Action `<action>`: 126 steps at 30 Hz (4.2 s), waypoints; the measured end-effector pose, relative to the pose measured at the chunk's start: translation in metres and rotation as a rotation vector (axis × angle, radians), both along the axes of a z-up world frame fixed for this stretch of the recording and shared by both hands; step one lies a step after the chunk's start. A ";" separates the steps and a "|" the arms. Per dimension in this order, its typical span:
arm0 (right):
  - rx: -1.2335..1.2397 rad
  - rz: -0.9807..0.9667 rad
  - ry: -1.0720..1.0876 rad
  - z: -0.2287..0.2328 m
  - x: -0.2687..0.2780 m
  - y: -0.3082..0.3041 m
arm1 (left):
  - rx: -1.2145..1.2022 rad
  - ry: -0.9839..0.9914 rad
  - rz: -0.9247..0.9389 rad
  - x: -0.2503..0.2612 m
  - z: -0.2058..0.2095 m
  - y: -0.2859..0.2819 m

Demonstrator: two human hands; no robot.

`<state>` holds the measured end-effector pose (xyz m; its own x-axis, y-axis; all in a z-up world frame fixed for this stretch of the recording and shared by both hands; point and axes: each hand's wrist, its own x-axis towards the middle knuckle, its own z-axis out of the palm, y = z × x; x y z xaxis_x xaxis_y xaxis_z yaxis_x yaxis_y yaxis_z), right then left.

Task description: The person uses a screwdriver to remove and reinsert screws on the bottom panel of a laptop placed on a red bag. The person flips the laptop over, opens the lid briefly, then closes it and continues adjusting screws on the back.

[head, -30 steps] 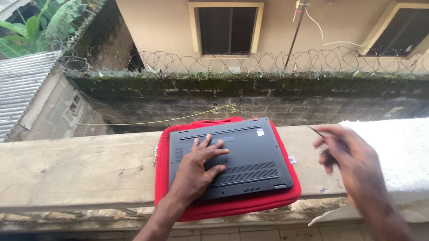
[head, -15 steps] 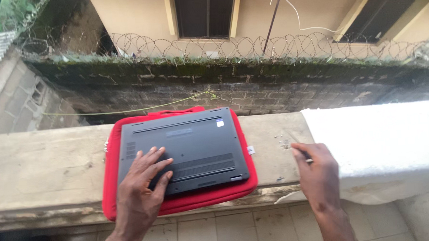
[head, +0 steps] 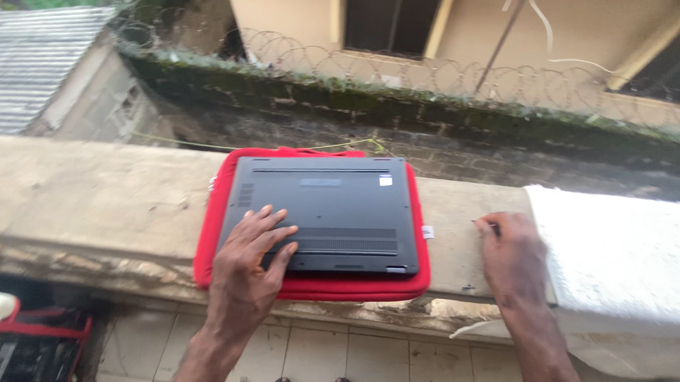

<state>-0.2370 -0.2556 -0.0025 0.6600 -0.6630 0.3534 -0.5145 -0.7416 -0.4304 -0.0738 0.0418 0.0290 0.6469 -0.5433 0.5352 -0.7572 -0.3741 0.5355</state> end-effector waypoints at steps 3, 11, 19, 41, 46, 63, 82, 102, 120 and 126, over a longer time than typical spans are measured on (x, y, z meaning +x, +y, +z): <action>0.116 -0.092 -0.159 0.021 0.000 0.026 | -0.039 -0.040 0.011 -0.004 0.006 -0.003; 1.094 0.206 -0.782 0.026 0.035 0.133 | -0.202 0.092 -0.271 -0.029 0.026 -0.010; 1.492 0.269 -0.783 0.022 0.050 0.184 | -0.290 0.092 -0.313 -0.027 0.017 0.005; 1.154 0.278 -0.509 0.022 0.079 0.230 | -0.171 0.225 -0.349 0.024 -0.007 0.031; 1.121 0.182 -0.484 0.021 0.080 0.242 | -0.146 0.418 -0.333 0.023 -0.005 0.033; 1.194 0.284 -0.541 0.004 0.081 0.258 | -0.246 0.461 -0.246 0.018 -0.016 0.043; 0.814 0.096 -0.306 0.000 0.028 0.243 | -0.096 0.707 -0.095 0.016 -0.003 0.046; 0.936 0.138 -0.275 -0.023 0.009 0.236 | 0.442 0.230 -0.187 -0.004 0.000 0.009; 0.012 0.109 -0.201 0.035 0.081 0.072 | 0.383 0.233 -0.186 -0.006 0.005 0.008; 0.037 0.044 -0.104 0.019 0.090 0.071 | 0.421 0.247 -0.171 -0.005 0.004 0.007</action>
<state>-0.1471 -0.1846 0.0169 0.6496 -0.6482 0.3972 -0.4331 -0.7449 -0.5075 -0.0790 0.0485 0.0334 0.6096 -0.7876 0.0904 -0.6965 -0.4777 0.5354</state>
